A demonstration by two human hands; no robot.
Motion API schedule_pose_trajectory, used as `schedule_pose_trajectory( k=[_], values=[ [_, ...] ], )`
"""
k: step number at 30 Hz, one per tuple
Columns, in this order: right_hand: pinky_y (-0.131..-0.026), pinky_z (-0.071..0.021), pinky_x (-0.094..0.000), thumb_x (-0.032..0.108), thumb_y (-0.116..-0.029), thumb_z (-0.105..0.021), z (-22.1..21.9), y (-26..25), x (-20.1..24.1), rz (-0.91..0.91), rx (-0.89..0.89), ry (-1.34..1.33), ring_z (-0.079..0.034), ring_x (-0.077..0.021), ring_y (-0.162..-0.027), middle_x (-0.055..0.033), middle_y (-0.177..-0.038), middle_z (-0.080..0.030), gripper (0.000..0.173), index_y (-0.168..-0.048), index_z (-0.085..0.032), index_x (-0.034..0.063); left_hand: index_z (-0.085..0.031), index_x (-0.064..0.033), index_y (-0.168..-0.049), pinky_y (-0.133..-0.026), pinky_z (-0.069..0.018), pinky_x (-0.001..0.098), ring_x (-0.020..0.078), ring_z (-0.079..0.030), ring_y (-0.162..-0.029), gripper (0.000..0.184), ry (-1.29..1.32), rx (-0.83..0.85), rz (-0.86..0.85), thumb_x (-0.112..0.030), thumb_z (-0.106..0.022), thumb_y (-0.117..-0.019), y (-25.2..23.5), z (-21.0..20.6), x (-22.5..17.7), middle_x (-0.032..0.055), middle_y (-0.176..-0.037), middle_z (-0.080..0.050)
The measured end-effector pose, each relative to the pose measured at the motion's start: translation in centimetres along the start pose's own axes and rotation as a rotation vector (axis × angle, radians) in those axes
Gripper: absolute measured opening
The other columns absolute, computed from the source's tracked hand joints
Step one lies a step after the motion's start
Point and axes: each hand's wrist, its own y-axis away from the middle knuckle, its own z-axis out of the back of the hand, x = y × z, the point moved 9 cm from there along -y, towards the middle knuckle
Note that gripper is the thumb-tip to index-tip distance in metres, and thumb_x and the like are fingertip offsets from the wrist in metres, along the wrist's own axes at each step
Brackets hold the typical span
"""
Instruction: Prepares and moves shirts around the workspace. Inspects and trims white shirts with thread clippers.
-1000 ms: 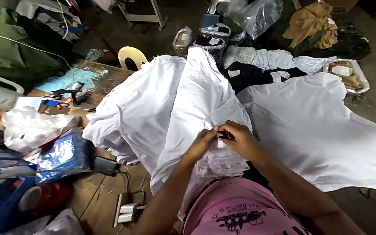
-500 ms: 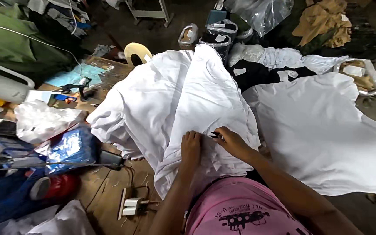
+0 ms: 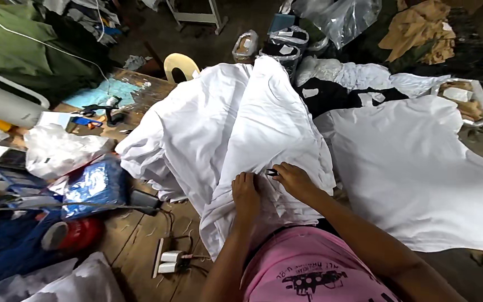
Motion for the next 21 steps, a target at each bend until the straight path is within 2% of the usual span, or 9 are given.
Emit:
schedule_pose_trajectory(
  k=[6, 11, 13, 14, 15, 16, 17, 19, 21],
  values=[
    [-0.095, -0.0522, -0.0547, 0.02, -0.1062, -0.053, -0.1, 0.3, 0.6, 0.067, -0.068, 0.046, -0.067, -0.0435, -0.108, -0.0273, -0.115, -0.067, 0.036, -0.127, -0.064, -0.0064, -0.071, 0.0089, -0.098, -0.088, -0.054, 0.0559, 0.0435, -0.068, -0.095, 0.017, 0.132, -0.012, -0.033, -0.005, -0.06, -0.0959, 0.9, 1.2, -1.4, 0.0253, -0.095, -0.069],
    [-0.09, -0.0551, -0.0541, 0.017, -0.1069, -0.049, 0.2, -0.5, 1.3, 0.056, -0.133, 0.068, -0.069, -0.0427, -0.104, -0.0261, -0.112, -0.069, 0.033, -0.124, -0.066, -0.006, -0.071, 0.008, -0.096, -0.085, -0.0541, 0.0548, 0.0416, -0.068, -0.092, 0.017, 0.184, -0.018, -0.063, -0.006, -0.062, -0.0956, 1.2, 0.9, -2.7, 0.0238, -0.093, -0.069],
    [-0.091, -0.0547, -0.0545, 0.017, -0.1075, -0.048, 0.8, -0.8, 0.6, -0.003, -0.126, 0.045, -0.069, -0.0422, -0.105, -0.0257, -0.112, -0.069, 0.033, -0.123, -0.066, -0.0055, -0.071, 0.0083, -0.098, -0.086, -0.0541, 0.0563, 0.0431, -0.069, -0.093, 0.025, 0.119, 0.002, -0.061, -0.016, -0.065, -0.0962, 1.4, 0.6, -3.1, 0.025, -0.096, -0.07],
    [-0.092, -0.0539, -0.0554, 0.017, -0.1076, -0.049, 1.5, -0.8, 0.2, -0.03, -0.127, 0.025, -0.069, -0.0419, -0.106, -0.0255, -0.113, -0.069, 0.033, -0.124, -0.066, -0.0048, -0.07, 0.009, -0.106, -0.088, -0.0532, 0.0577, 0.0448, -0.068, -0.097, 0.035, 0.066, 0.054, -0.039, -0.025, -0.066, -0.0967, 1.2, 0.2, -3.1, 0.0266, -0.1, -0.07],
    [-0.094, -0.0532, -0.0558, 0.017, -0.1077, -0.049, 2.2, -0.7, -0.2, -0.05, -0.137, 0.002, -0.068, -0.0413, -0.107, -0.0249, -0.114, -0.069, 0.032, -0.125, -0.066, -0.004, -0.065, 0.009, -0.123, -0.096, -0.0498, 0.0592, 0.0466, -0.066, -0.108, 0.048, 0.038, 0.175, 0.003, -0.032, -0.065, -0.0979, 1.0, -0.5, -3.3, 0.0288, -0.112, -0.069],
    [-0.093, -0.0542, -0.056, 0.016, -0.1068, -0.052, 3.1, -0.5, -0.4, -0.045, -0.191, -0.023, -0.069, -0.0406, -0.105, -0.0244, -0.112, -0.069, 0.031, -0.124, -0.067, -0.0041, -0.056, 0.0062, -0.14, -0.104, -0.0452, 0.059, 0.0469, -0.062, -0.119, 0.056, 0.051, 0.328, 0.029, -0.032, -0.063, -0.1002, 0.9, -1.5, -3.9, 0.0294, -0.124, -0.066],
    [-0.09, -0.0556, -0.0553, 0.015, -0.1054, -0.054, 4.2, -0.2, -0.3, -0.025, -0.266, -0.054, -0.07, -0.0394, -0.101, -0.0237, -0.109, -0.07, 0.028, -0.122, -0.068, -0.0045, -0.049, 0.0034, -0.148, -0.106, -0.0451, 0.057, 0.0455, -0.062, -0.121, 0.055, 0.104, 0.438, -0.001, -0.026, -0.06, -0.1022, 0.8, -2.2, -5.1, 0.0288, -0.127, -0.065],
    [-0.082, -0.0583, -0.0522, 0.011, -0.1027, -0.059, 7.0, 0.7, 0.0, 0.041, -0.45, -0.117, -0.071, -0.0359, -0.09, -0.022, -0.102, -0.07, 0.025, -0.117, -0.069, -0.0057, -0.06, 0.0052, -0.137, -0.095, -0.0537, 0.0482, 0.036, -0.07, -0.102, 0.039, 0.36, 0.474, -0.117, -0.008, -0.057, -0.0994, -0.3, -1.8, -7.8, 0.0245, -0.109, -0.072],
    [-0.077, -0.0594, -0.0473, 0.009, -0.1009, -0.06, 10.2, 2.3, 0.4, 0.122, -0.633, -0.157, -0.071, -0.0319, -0.085, -0.0216, -0.1, -0.07, 0.023, -0.116, -0.068, -0.0076, -0.072, 0.0082, -0.113, -0.09, -0.0571, 0.0321, 0.0147, -0.072, -0.092, 0.024, 0.734, 0.24, -0.096, 0.005, -0.056, -0.095, -3.1, 2.1, -6.3, 0.0141, -0.102, -0.075]
  ],
)
